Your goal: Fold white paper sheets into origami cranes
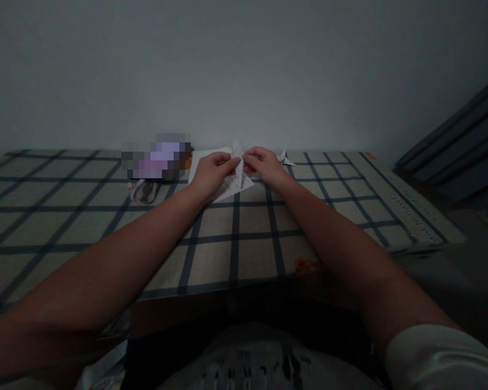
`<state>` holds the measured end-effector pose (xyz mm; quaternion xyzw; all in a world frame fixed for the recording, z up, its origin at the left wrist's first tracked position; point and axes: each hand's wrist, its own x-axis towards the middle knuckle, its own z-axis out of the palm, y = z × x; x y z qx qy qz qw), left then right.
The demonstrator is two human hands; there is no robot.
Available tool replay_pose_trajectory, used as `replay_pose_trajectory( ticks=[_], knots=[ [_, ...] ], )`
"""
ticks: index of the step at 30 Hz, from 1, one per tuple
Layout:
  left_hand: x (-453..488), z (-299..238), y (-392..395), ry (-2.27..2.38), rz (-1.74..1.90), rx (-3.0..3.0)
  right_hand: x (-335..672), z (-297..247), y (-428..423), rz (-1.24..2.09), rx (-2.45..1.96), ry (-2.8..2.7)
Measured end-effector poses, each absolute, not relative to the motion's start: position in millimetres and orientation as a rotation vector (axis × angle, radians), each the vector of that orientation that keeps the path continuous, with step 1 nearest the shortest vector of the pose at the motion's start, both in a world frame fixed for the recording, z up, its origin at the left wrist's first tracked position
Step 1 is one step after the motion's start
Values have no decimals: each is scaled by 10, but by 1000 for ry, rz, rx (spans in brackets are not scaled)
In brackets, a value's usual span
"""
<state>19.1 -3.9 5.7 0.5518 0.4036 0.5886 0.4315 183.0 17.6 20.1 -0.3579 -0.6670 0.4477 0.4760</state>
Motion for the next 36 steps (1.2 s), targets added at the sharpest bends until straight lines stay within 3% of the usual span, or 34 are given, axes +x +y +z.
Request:
replay_pose_trajectory(
  ticks=[17,36],
  knots=[
    [155,30,18,1052,1543,1412,1806,193,147,1209,-858,-1649],
    [180,90,-91,956,1450,1424,1859,203,207,1075,-812,-1565]
  ],
)
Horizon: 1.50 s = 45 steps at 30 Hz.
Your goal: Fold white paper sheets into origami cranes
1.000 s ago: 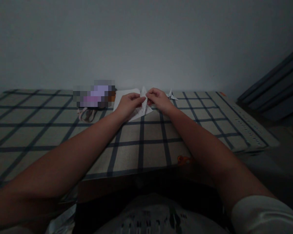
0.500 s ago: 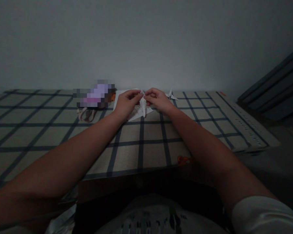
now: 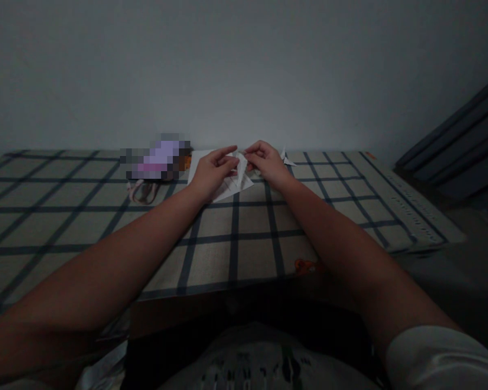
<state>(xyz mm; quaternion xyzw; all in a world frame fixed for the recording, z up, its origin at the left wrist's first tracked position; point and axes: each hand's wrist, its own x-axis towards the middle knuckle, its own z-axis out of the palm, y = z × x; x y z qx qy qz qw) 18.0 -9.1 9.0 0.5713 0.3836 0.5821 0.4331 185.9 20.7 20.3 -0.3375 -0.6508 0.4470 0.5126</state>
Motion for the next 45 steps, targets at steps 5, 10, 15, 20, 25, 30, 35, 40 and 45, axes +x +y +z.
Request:
replay_pose_trajectory(
  ticks=[5,10,15,20,25,30,35,40,45],
  knots=[
    [162,66,-47,954,1486,1426,1844,170,219,1090,-788,-1582],
    [171,69,-52,952,1482,1421,1841,159,241,1076,-781,-1577],
    [169,52,-31,973,1475,1407,1851,181,223,1135,-787,-1556],
    [157,47,10,974,1560,1376,1836,174,204,1229,-819,-1580],
    [168,25,25,991,1635,1397,1849,148,259,1101,-827,-1562],
    [188,19,-7,1008,1660,1494,1861,157,268,1044,-874,-1498],
    [167,19,-32,1039,1569,1589,1853,168,213,1093,-813,-1561],
    [137,33,-49,1091,1535,1682,1857,146,233,1094,-752,-1568],
    [151,76,-100,1151,1538,1796,1851,133,253,1098,-719,-1545]
  ],
)
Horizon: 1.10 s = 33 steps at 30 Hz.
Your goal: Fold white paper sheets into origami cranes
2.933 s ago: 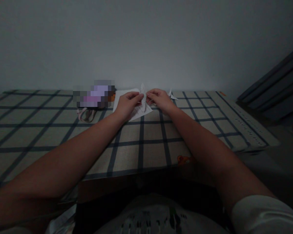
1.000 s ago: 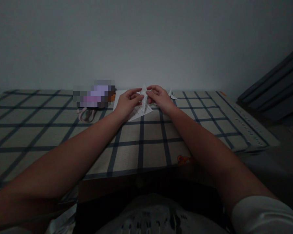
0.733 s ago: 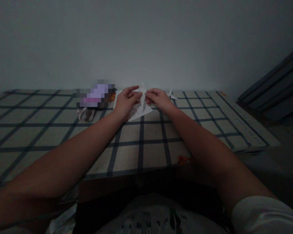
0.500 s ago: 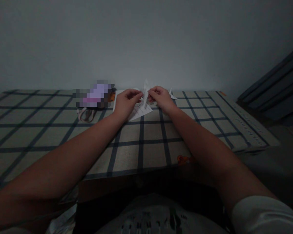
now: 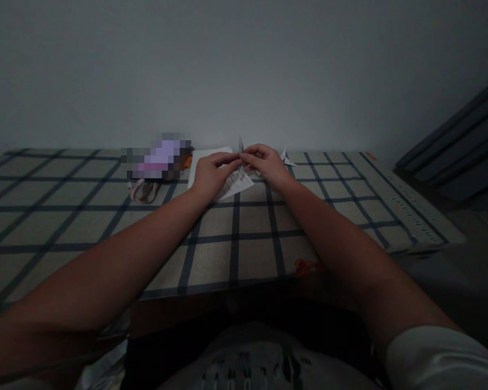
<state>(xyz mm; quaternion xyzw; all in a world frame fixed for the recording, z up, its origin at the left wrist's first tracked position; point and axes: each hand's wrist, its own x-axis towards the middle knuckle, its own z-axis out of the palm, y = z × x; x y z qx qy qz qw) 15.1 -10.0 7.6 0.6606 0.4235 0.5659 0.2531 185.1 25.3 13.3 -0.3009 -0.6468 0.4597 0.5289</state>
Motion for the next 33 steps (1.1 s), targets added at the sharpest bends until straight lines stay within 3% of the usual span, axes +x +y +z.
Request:
replay_pose_trajectory(
  ticks=[24,33],
  knots=[
    [160,46,-93,1163,1558,1699,1882,222,162,922,-861,-1656],
    [198,75,-77,1115,1569,1527,1845,175,220,1061,-818,-1549]
  ],
)
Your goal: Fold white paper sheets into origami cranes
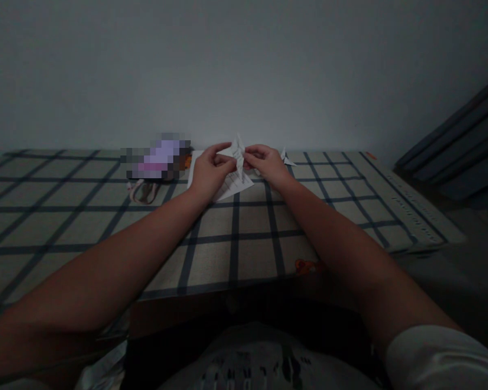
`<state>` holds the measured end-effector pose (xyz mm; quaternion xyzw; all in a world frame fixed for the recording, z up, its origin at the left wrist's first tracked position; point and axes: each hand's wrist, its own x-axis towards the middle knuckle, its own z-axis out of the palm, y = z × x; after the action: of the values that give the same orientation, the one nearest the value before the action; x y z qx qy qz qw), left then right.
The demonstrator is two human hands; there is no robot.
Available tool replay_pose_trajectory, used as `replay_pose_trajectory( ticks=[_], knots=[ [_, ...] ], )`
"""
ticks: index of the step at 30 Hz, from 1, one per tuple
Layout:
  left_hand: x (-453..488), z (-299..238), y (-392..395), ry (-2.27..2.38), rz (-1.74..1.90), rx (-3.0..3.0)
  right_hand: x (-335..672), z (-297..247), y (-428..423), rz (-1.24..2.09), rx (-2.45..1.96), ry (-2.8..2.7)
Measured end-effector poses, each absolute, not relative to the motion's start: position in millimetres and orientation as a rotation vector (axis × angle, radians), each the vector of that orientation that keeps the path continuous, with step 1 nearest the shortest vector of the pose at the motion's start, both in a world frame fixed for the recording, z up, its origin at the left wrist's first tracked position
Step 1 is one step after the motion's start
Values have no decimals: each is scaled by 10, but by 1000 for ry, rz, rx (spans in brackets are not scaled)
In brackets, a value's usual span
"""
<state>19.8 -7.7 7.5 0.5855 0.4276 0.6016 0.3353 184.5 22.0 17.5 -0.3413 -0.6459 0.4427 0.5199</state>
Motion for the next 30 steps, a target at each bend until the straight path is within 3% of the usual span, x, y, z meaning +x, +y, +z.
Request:
replay_pose_trajectory(
  ticks=[30],
  knots=[
    [85,89,5,910,1393,1409,1916,143,288,1158,-696,-1634]
  ],
)
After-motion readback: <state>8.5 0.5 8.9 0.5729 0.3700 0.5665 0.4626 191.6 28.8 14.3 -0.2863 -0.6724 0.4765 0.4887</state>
